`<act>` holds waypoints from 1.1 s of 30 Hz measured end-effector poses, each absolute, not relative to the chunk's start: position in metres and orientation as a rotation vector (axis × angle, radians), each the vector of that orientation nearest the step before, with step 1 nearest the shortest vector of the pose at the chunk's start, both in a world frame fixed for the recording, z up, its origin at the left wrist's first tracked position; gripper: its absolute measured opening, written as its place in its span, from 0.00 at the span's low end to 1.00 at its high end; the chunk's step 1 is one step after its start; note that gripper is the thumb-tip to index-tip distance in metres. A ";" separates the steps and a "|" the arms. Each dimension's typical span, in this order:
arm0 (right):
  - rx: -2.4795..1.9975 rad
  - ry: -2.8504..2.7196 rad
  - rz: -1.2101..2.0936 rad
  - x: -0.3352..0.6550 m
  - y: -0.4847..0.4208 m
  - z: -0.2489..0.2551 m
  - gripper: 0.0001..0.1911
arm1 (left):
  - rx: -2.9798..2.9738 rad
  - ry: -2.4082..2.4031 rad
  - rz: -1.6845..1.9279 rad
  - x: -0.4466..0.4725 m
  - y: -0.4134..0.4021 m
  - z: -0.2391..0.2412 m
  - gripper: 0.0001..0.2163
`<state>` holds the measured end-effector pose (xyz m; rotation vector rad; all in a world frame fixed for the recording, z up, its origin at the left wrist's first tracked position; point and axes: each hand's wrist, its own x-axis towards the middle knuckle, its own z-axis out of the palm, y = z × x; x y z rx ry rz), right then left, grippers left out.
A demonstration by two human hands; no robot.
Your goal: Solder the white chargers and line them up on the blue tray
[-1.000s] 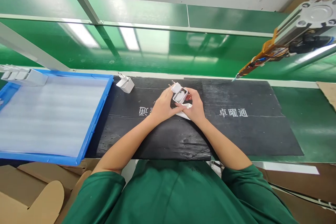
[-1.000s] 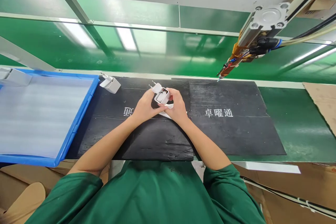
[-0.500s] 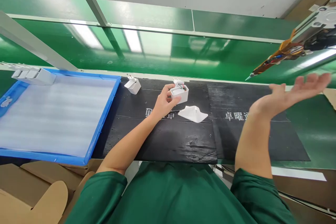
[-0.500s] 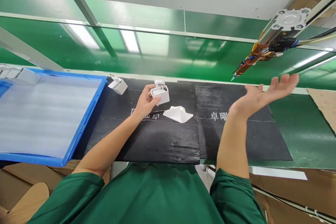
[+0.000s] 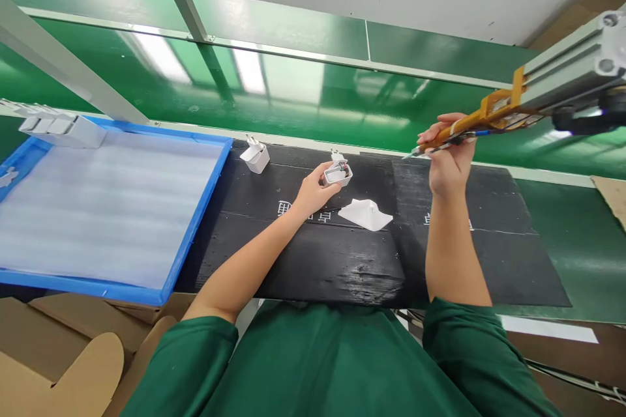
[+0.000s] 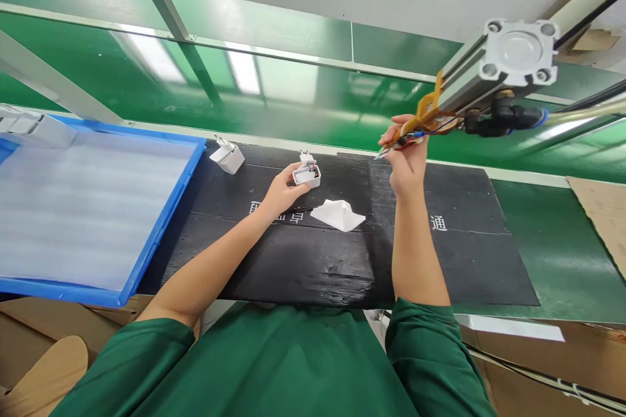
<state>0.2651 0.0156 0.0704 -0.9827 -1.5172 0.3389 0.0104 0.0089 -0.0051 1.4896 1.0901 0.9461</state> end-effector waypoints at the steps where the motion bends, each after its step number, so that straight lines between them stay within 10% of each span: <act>1: -0.962 -1.576 0.358 0.249 0.011 0.074 0.26 | 1.495 1.115 0.953 0.010 0.010 -0.008 0.22; 6: -0.944 -1.712 0.428 0.182 -0.008 0.094 0.37 | 1.476 1.127 1.002 0.011 0.011 -0.009 0.21; 25: -0.860 -1.543 0.473 0.155 -0.020 0.095 0.20 | 1.549 1.058 1.144 0.015 -0.002 0.007 0.20; 33: -0.708 -1.472 0.610 0.156 -0.023 0.096 0.27 | 1.502 1.054 1.096 0.016 -0.002 0.004 0.20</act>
